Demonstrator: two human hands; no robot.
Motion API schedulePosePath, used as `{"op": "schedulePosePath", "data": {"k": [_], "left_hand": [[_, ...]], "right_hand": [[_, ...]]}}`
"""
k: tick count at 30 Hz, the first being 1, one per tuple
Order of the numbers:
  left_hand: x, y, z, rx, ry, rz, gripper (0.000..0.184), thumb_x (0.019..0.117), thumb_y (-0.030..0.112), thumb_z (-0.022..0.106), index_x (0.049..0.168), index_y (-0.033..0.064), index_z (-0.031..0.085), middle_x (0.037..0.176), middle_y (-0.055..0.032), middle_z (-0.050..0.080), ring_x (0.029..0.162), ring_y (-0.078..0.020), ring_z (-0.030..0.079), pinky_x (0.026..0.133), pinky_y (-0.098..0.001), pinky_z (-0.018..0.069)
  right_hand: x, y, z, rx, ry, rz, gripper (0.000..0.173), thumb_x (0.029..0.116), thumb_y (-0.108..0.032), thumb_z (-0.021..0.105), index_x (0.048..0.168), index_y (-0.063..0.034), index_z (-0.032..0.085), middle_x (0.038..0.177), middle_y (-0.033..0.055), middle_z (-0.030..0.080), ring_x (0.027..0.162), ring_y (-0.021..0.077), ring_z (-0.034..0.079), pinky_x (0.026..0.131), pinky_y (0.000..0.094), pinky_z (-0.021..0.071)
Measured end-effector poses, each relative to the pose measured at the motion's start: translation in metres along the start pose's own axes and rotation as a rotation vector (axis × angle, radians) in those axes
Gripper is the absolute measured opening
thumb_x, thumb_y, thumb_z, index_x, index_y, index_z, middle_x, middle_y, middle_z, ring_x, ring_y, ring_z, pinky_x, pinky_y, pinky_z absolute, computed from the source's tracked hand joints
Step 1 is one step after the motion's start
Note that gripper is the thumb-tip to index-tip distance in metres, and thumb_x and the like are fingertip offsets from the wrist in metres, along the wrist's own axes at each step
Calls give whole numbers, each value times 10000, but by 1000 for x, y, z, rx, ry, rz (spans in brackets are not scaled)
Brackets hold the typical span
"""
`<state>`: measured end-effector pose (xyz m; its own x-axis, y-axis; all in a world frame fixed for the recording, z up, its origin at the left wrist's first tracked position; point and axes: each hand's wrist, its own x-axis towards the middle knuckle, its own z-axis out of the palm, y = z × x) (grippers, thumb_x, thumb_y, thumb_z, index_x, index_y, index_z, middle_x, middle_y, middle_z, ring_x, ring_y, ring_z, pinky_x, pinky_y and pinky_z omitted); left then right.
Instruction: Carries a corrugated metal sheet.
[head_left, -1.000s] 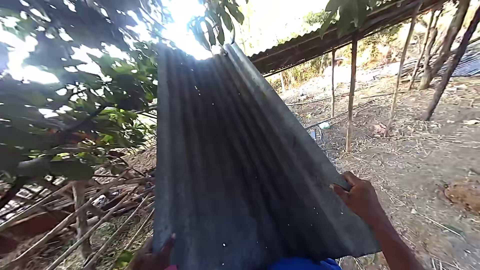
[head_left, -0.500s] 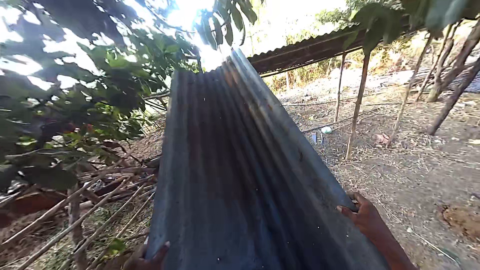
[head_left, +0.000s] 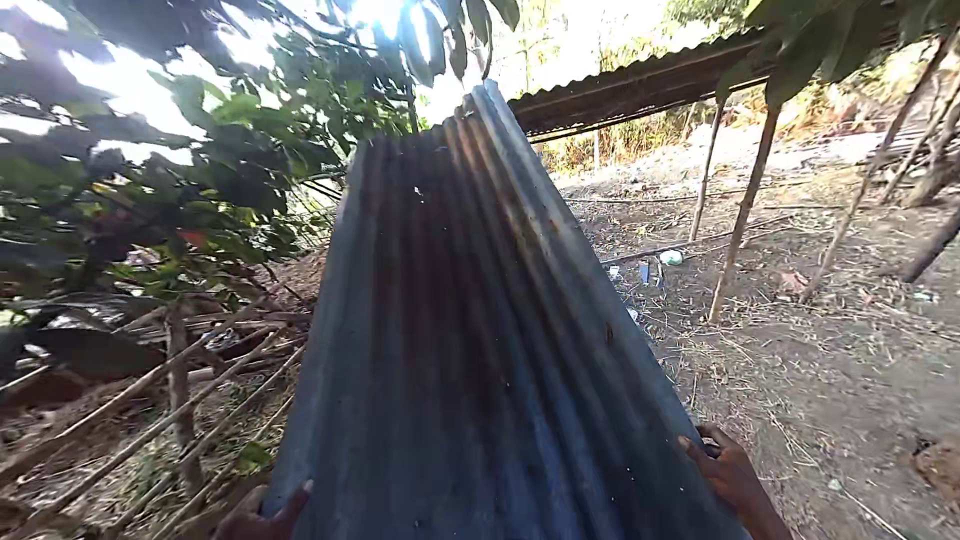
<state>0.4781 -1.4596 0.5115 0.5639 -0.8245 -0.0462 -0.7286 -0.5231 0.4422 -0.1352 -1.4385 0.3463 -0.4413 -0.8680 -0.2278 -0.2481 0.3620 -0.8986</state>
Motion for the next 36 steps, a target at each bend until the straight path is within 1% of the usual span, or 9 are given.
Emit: {"op": "schedulePosePath", "data": {"k": [3, 6, 8, 12, 19, 23, 25, 30, 36], "left_hand": [[-7, 6, -3, 9, 13, -6, 463, 921, 287, 771, 1184, -79, 664, 1197, -345, 651, 1189, -499, 605, 1048, -665, 423], [-11, 21, -5, 42, 46, -25, 476, 856, 264, 843, 1149, -73, 676, 1181, -351, 650, 1183, -516, 599, 1039, -684, 417], [-15, 33, -6, 56, 72, -12, 459, 831, 237, 865, 1110, -78, 682, 1148, -354, 656, 1151, -514, 614, 1014, -682, 432], [-27, 44, -7, 49, 130, 59, 405, 815, 171, 866, 1061, -97, 686, 1072, -351, 670, 1082, -525, 633, 974, -693, 446], [-39, 52, -1, 54, 173, 75, 412, 811, 206, 868, 1067, -66, 695, 1064, -337, 676, 1066, -530, 636, 944, -719, 441], [-40, 48, 1, 12, 209, 116, 379, 809, 207, 858, 1033, -54, 700, 1019, -331, 681, 1017, -529, 647, 913, -729, 448], [-46, 51, -5, -1, 181, 129, 396, 833, 208, 836, 1066, -79, 694, 1060, -349, 674, 1068, -548, 630, 961, -730, 429], [-48, 39, -16, -24, 184, 154, 391, 843, 232, 811, 1020, -93, 683, 997, -332, 676, 1000, -526, 645, 909, -721, 448], [-53, 33, -23, -32, 233, 194, 442, 833, 270, 778, 998, -126, 669, 985, -326, 690, 965, -502, 671, 894, -692, 468]], "right_hand": [[14, 24, 8, 1, 44, 14, 374, 960, -144, 731, 1236, 77, 609, 939, 244, 712, 795, 311, 691, 796, 517, 560], [28, 42, 11, -50, 60, 1, 350, 993, -205, 694, 1154, 103, 657, 963, 268, 705, 862, 357, 683, 846, 562, 536], [32, 46, 14, -125, 71, 19, 389, 987, -291, 699, 1040, 94, 695, 920, 270, 685, 857, 392, 655, 828, 609, 503], [24, 34, 17, -194, 102, 85, 489, 933, -405, 748, 1001, 77, 700, 918, 282, 677, 883, 432, 647, 823, 655, 482], [-4, -3, 8, -132, 246, -52, 424, 901, -303, 787, 914, 110, 688, 784, 245, 646, 739, 353, 607, 742, 593, 480], [-19, -25, -6, -119, 329, -167, 405, 878, -281, 792, 798, 84, 638, 657, 144, 561, 619, 243, 522, 629, 504, 447], [-28, -35, -11, -102, 339, -184, 386, 879, -259, 794, 796, 84, 636, 652, 116, 557, 606, 199, 509, 621, 457, 454], [-39, -50, -6, -67, 368, -205, 391, 892, -261, 784, 759, 61, 606, 625, 23, 502, 574, 67, 460, 596, 295, 424], [-44, -53, -1, -132, 391, -198, 403, 911, -268, 757, 805, 104, 644, 654, 117, 581, 601, 154, 518, 632, 386, 474]]}}
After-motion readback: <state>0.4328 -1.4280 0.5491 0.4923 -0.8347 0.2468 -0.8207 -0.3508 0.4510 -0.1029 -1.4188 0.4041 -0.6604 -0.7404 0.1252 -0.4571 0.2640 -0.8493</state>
